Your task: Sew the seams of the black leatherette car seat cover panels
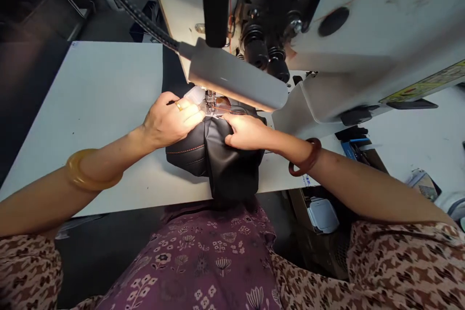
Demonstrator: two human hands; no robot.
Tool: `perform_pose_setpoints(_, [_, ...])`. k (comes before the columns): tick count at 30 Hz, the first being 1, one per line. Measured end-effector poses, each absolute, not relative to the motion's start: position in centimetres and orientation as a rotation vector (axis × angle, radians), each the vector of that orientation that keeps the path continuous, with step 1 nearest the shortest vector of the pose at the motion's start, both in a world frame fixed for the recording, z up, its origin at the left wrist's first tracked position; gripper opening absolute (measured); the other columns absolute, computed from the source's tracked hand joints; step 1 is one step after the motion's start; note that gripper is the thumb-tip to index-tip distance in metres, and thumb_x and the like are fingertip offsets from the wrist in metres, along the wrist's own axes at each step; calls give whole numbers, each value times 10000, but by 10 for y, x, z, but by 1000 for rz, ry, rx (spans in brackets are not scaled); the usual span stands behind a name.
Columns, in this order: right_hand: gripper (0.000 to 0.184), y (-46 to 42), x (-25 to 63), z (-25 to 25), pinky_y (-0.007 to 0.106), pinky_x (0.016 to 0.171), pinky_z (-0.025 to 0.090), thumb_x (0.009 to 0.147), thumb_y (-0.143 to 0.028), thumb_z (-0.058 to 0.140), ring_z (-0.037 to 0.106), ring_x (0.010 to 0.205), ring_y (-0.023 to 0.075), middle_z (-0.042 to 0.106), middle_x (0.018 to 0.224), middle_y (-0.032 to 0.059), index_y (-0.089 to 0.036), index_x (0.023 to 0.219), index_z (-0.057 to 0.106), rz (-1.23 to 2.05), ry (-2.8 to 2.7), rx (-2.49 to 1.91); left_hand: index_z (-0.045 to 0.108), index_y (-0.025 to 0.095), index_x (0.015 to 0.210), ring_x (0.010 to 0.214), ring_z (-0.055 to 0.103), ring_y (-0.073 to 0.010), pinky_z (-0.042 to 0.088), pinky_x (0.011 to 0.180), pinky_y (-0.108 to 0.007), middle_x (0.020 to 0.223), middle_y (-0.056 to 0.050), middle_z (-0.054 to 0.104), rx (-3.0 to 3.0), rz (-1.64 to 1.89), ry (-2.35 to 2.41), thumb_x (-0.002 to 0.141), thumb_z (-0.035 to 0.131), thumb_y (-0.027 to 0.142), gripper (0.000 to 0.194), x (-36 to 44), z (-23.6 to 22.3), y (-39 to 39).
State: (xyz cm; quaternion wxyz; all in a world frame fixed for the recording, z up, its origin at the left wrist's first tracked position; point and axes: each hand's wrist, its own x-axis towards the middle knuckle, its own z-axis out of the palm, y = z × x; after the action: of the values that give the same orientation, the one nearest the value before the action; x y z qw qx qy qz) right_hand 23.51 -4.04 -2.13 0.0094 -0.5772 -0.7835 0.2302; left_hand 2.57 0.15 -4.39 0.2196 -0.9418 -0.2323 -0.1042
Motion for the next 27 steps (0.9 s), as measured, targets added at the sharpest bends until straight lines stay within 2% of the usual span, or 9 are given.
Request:
perform_pose_setpoints(2, [138,-36,230,-16,240,569,384,704,-245,577,534,655,137,629,785,10,-179,825,591,1056,-2276,-1701,591,201,1016,977,619,-187,474,850,-407,902,-39,675,-2564,-425,-647,901,313,109,315,21,-51,-10])
perform_pose_setpoints(4, [123,-33,228,-13,224,517,367,702,-289,591,469,561,102,555,650,-14,-171,680,565,1236,-2106,-1662,548,205,1125,1154,551,-224,371,1025,-504,1097,-71,659,-2512,-567,-700,889,406,190,276,20,-61,-29])
perform_pose_setpoints(6, [162,-32,228,-12,210,468,320,670,-271,609,399,497,76,471,558,-41,-169,585,517,1343,-1985,-1659,508,182,1188,1289,433,-283,256,1086,-596,1276,-132,567,-2528,-648,-815,870,469,307,343,22,-74,-51])
perform_pose_setpoints(8, [184,-32,227,-12,201,443,280,648,-234,606,354,462,57,416,512,-60,-169,537,474,1449,-1890,-1645,464,164,1244,1345,345,-328,234,1071,-644,1374,-170,474,-2566,-669,-942,848,501,370,447,25,-86,-69])
perform_pose_setpoints(10, [179,-32,227,-13,194,439,276,638,-223,603,353,453,49,417,503,-67,-165,530,472,1533,-1782,-1614,417,177,1300,1360,317,-332,262,1057,-632,1410,-155,439,-2544,-662,-1039,846,509,319,484,27,-92,-76])
perform_pose_setpoints(14, [114,-28,224,-18,195,455,335,602,-240,636,427,464,61,516,529,-54,-155,579,562,1582,-1549,-1606,371,247,1370,1287,418,-282,354,1025,-520,1429,-68,436,-2488,-609,-1062,863,467,188,520,21,-84,-61])
perform_pose_setpoints(19, [24,-18,220,-31,212,456,389,576,-184,616,502,488,99,590,551,-32,-172,574,595,1638,-1395,-1547,395,251,1379,1122,508,-248,452,839,-419,1416,-46,456,-2577,-426,-902,876,415,137,516,13,-66,-36])
perform_pose_setpoints(24, [128,-13,217,-37,227,437,334,580,-222,627,409,455,90,500,497,-40,-167,532,522,1397,-1641,-1708,470,204,1310,1040,537,-237,434,779,-393,1371,-43,510,-2479,-346,-802,897,411,210,417,17,-63,-33])
perform_pose_setpoints(27, [135,-21,215,-34,234,505,358,655,-280,583,432,508,97,514,556,-27,-162,605,543,1162,-1884,-1782,504,183,1254,1007,558,-241,426,768,-408,1306,-67,569,-2424,-367,-762,894,440,285,379,21,-65,-34])
